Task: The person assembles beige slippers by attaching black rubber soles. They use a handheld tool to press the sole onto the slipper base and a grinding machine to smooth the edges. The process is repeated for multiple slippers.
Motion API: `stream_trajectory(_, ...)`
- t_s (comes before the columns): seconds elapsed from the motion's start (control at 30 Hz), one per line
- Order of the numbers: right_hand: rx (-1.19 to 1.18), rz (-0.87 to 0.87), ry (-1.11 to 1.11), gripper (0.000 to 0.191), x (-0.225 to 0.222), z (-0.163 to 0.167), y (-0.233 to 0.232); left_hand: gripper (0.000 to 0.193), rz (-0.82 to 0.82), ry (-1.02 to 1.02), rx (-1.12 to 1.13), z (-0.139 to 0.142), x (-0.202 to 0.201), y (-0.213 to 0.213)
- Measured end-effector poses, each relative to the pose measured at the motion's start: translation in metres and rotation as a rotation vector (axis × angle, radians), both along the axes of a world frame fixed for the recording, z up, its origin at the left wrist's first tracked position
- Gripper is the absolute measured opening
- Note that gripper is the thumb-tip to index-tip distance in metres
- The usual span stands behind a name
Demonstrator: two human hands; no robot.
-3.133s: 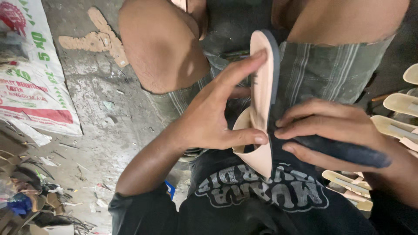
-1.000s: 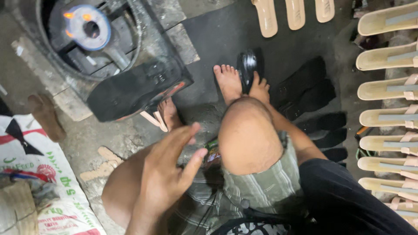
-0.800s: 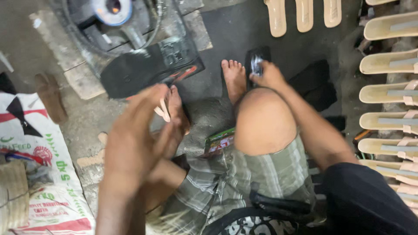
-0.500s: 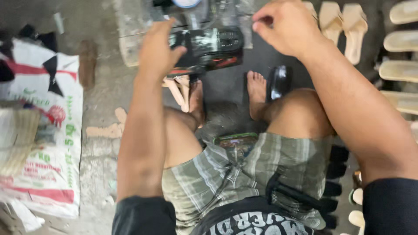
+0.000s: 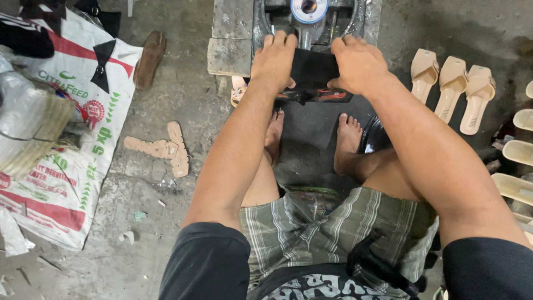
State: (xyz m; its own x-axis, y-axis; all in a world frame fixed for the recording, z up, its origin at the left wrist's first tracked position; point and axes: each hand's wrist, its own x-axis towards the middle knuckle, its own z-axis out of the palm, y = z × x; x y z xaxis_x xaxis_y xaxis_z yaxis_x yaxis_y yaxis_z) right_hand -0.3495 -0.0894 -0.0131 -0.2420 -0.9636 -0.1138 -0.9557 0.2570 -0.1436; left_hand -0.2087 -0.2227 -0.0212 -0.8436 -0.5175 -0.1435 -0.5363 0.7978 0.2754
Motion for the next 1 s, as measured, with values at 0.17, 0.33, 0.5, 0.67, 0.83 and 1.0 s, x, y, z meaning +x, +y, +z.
stream_trajectory(0.17, 0.034, -0.036, -0.085, 0.06, 0.001, -0.002, -0.002, 0.081, 0.053, 0.021, -0.114, -0.003, -0.005, 0.001)
stream_trajectory(0.33, -0.073, 0.056, -0.088, 0.04, -0.01, -0.004, 0.005, 0.047, 0.03, -0.04, 0.012, -0.004, 0.0, -0.004)
stream_trajectory(0.5, -0.236, 0.045, -0.437, 0.044, -0.021, 0.002, 0.018, 0.036, 0.08, 0.104, -0.018, 0.002, 0.004, -0.004)
stream_trajectory(0.67, -0.222, -0.081, -0.586, 0.047, -0.027, 0.008, 0.023, 0.042, 0.115, 0.27, -0.131, 0.005, -0.004, -0.002)
stream_trajectory(0.83, -0.528, -0.042, -0.331, 0.048, -0.039, 0.009, 0.009, 0.071, 0.221, 0.462, -0.174, 0.006, -0.003, -0.011)
stream_trajectory(1.0, -0.582, -0.147, -0.28, 0.056, -0.043, 0.008, -0.003, 0.068, 0.259, 0.373, -0.125, 0.006, -0.004, -0.013)
